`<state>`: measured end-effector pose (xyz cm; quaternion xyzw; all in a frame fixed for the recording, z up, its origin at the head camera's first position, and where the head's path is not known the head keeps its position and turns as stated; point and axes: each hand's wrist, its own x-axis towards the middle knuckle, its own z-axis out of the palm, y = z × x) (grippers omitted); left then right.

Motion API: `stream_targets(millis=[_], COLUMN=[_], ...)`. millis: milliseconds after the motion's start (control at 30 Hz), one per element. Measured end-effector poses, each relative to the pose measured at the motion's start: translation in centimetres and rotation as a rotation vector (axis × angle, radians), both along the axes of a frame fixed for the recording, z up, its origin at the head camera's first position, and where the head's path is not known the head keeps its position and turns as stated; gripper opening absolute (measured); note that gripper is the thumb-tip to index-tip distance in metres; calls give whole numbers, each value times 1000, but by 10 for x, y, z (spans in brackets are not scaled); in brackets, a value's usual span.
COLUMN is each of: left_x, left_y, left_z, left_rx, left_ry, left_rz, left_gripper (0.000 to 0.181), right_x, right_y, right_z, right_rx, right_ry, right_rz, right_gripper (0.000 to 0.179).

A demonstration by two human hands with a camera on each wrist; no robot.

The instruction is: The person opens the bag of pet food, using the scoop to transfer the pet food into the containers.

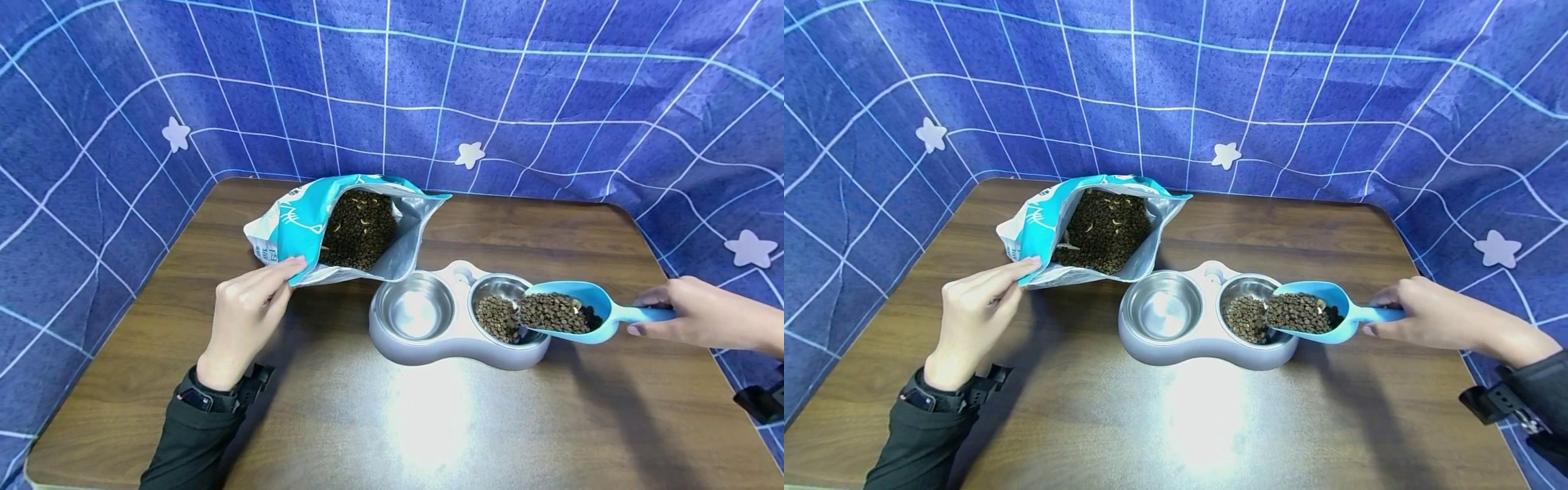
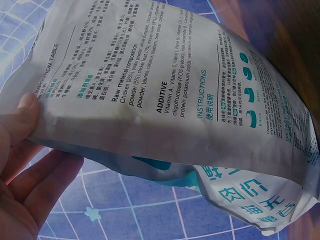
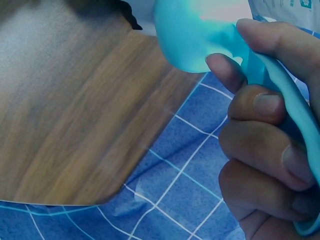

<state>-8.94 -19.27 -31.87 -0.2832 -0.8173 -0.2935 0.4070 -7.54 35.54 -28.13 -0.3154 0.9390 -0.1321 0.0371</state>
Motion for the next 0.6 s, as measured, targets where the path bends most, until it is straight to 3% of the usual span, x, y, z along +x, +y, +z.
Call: stream_targets(millis=[300, 600], left_x=[0, 1], left_y=[0, 0], left_z=[0, 0], left_rx=[-1, -1], left_ry=[2, 3], left_rz=[-2, 2], left_gripper=[31, 31], right_x=[-1, -3], right_y=[-2, -10], right_z=[5, 15], right_rx=[20, 100], right_ry=[-29, -164], right_rz=[0, -122], right_gripper=[12, 10])
